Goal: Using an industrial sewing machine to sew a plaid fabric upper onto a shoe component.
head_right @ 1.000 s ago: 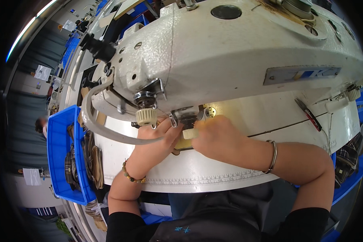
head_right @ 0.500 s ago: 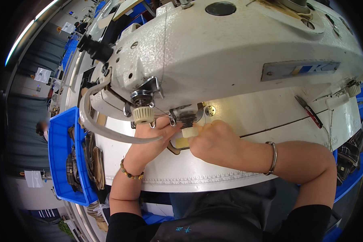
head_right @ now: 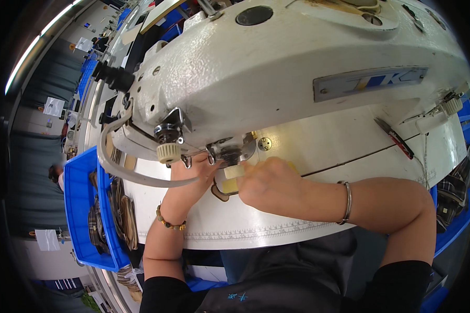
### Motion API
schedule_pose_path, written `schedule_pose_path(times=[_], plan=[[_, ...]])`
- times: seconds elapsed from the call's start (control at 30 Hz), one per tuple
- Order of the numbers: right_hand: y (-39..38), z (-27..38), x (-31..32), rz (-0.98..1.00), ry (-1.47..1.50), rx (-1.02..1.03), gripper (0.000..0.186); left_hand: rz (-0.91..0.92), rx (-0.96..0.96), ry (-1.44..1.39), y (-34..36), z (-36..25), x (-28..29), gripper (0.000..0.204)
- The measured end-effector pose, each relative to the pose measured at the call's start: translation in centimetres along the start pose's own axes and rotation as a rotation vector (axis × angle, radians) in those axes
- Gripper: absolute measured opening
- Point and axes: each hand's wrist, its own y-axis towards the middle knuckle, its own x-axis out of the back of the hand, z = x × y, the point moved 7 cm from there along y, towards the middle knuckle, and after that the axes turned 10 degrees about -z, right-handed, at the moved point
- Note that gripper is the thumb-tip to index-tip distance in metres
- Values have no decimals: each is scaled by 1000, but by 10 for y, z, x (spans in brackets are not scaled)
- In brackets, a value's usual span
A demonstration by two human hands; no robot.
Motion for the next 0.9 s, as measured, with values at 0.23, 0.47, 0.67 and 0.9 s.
schedule_pose_path(times=[0.23,0.47,0.67,0.9], plan=[[-2,2,-5,69,-48,39,20,2,6,92,-10,12,-11,23],[0,-1,-12,74,44,-14,7,-144,-93,130,-19,-2,16,32],[-3,-23,11,295,293,-472,36,-421,-72,32,-49,-45,55,29],[-43,21,24,96,1112,-956,31,-491,-217,-80,-70,-131,67,17]])
